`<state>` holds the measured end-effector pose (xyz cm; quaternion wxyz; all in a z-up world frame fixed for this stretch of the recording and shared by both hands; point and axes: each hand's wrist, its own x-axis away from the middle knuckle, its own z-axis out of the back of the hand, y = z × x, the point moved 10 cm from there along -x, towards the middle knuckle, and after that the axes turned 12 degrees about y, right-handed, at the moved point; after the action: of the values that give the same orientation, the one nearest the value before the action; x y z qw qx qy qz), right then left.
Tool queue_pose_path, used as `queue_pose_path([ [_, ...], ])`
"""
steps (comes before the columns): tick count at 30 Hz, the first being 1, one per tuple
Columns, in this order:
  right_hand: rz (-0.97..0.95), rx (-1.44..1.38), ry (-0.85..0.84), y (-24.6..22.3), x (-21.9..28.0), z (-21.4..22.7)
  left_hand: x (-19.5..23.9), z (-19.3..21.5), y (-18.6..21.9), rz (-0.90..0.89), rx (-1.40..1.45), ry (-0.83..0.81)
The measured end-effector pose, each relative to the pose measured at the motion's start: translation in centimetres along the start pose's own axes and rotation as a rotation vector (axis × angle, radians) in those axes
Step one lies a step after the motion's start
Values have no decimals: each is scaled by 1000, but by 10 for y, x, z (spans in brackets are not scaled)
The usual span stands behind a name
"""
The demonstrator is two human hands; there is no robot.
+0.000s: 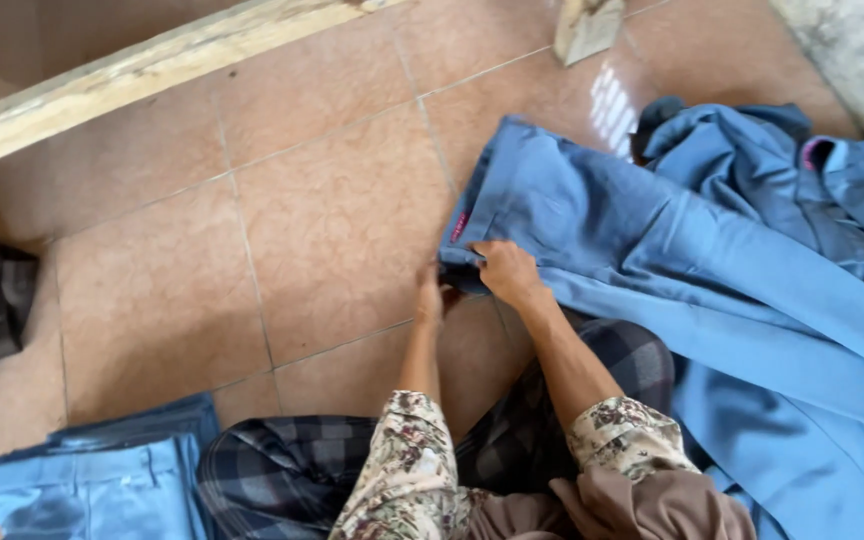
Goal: The person sits on a tiled floor and folds multiple pairs of light blue trousers by hand. They smooth each pair, fold the legs together, fold the garment in half, then fold again to form a compact rectangle, and place each finished pair into a growing stack.
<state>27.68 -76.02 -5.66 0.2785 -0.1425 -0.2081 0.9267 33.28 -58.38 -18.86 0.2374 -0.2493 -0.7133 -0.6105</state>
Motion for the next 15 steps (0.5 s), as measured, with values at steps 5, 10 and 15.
queue_pose_path([
  [5, -228, -53, 25, 33, -14, 39, 140, -33, 77, 73, 121, -76],
  [10, -365, -258, 298, 44, -6, 125, 60, -41, 11, 66, -49, -61],
  [15, -253, -249, 643, 58, -22, 166, 95, -91, 124, -131, -32, -125],
])
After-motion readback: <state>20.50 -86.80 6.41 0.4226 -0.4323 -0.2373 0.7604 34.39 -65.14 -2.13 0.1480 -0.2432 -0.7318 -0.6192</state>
